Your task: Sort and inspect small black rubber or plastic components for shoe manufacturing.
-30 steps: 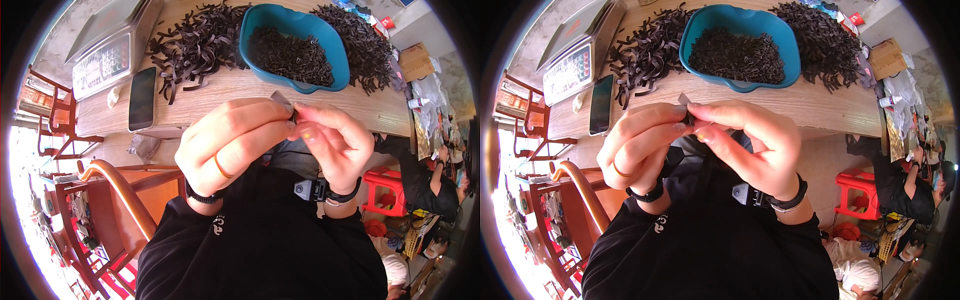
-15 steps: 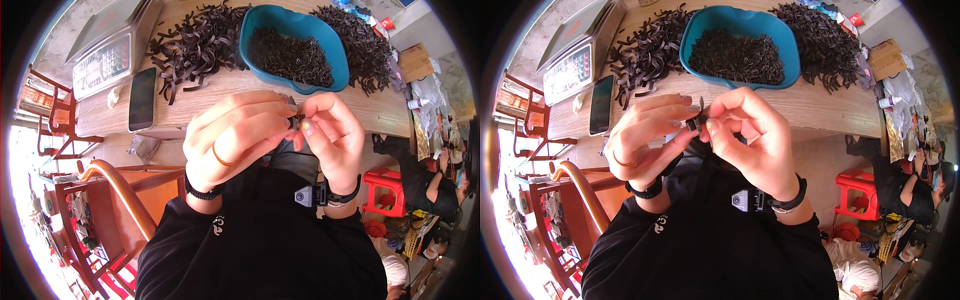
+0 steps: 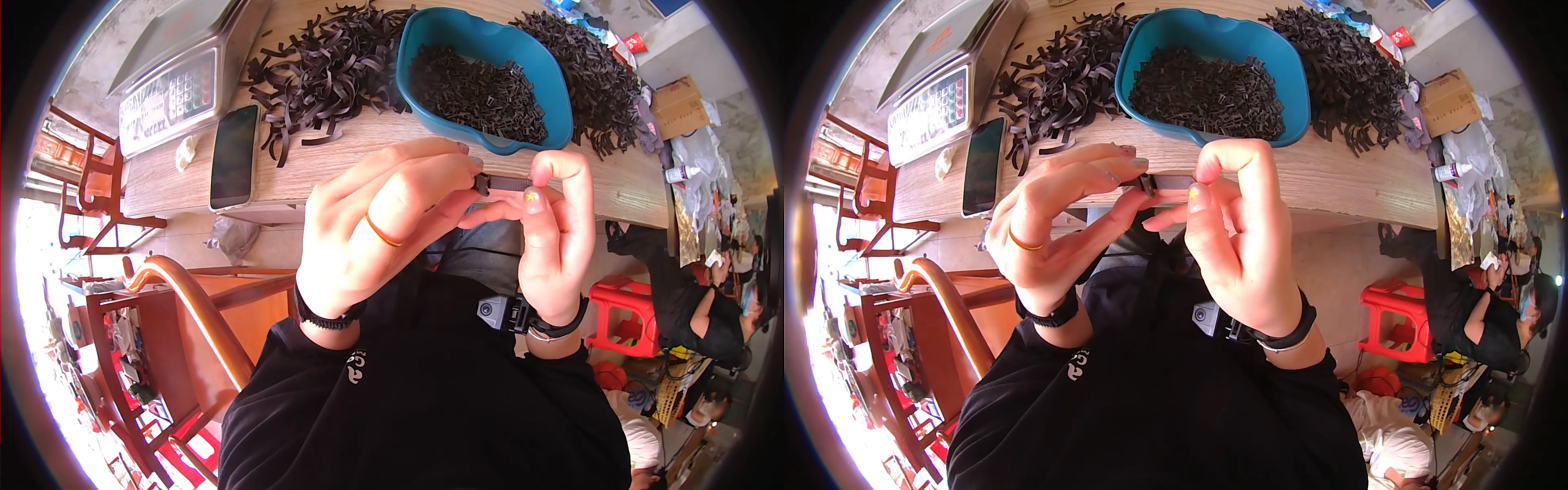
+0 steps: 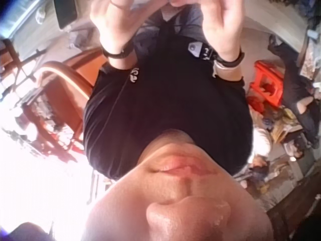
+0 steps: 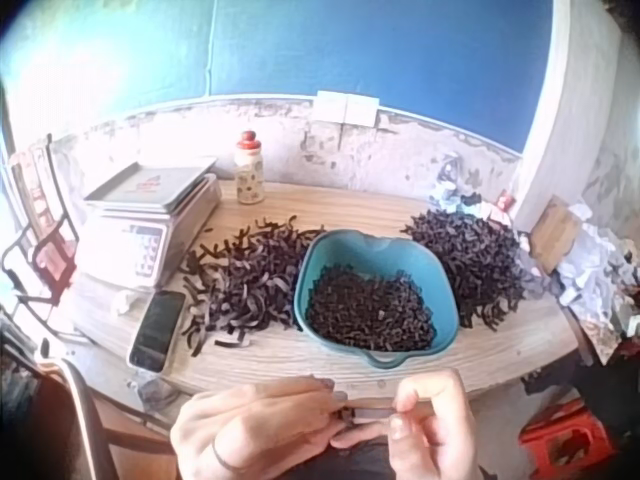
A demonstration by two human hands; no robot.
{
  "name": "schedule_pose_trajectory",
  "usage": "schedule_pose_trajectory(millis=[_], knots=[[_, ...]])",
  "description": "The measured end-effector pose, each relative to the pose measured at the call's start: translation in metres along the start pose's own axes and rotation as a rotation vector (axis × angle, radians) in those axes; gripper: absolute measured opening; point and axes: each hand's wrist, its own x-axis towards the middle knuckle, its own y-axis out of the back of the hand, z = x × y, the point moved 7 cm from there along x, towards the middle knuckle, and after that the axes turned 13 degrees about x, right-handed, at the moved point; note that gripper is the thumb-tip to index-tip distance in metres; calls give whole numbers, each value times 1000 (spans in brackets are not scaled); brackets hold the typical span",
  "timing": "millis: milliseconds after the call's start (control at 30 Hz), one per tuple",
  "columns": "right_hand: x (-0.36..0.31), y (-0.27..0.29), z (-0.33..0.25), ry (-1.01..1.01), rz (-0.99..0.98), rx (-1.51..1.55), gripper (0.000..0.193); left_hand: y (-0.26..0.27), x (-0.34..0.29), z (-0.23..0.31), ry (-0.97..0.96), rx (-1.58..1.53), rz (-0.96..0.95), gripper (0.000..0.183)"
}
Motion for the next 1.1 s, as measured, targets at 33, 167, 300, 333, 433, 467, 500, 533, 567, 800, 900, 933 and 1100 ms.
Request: schedule_pose_trajectory(millis=[33,167,300,333,433,467,500,533,567,800,900,933,1100], knots=[[-1,1,1,-1,1,-4,12,-2,0,-2,25,-9,-13,37],[-2,3,0,37,-16,-52,13,-2,1,-2,81,7,-30,34],[2,-2,0,-12,-28,14,15,0,2,-1,76,56,-55,33],[4,0,2,-101,-2,143,17,0,1,-2,81,27,-39,33],[10,10,23,-343,10,334,23,-1,1,-3,80,26,-35,34],[11,13,25,-343,8,334,23,-3,1,-3,75,55,-49,35],[11,16,30,-363,-17,290,24,-3,0,-3,75,57,-49,35],[10,16,33,-383,-40,246,24,-6,-2,-5,77,72,-76,35],[10,15,33,-382,-40,247,24,-8,-3,-5,80,87,-104,35],[9,5,33,-219,39,136,19,-11,-2,-7,69,9,-89,36],[10,2,28,-126,37,128,13,-11,-3,-9,47,-16,-41,38],[10,3,28,-116,45,144,12,-12,-4,-10,37,-56,-11,36],[11,8,29,-138,71,186,10,-14,-5,-12,8,-125,21,34]])
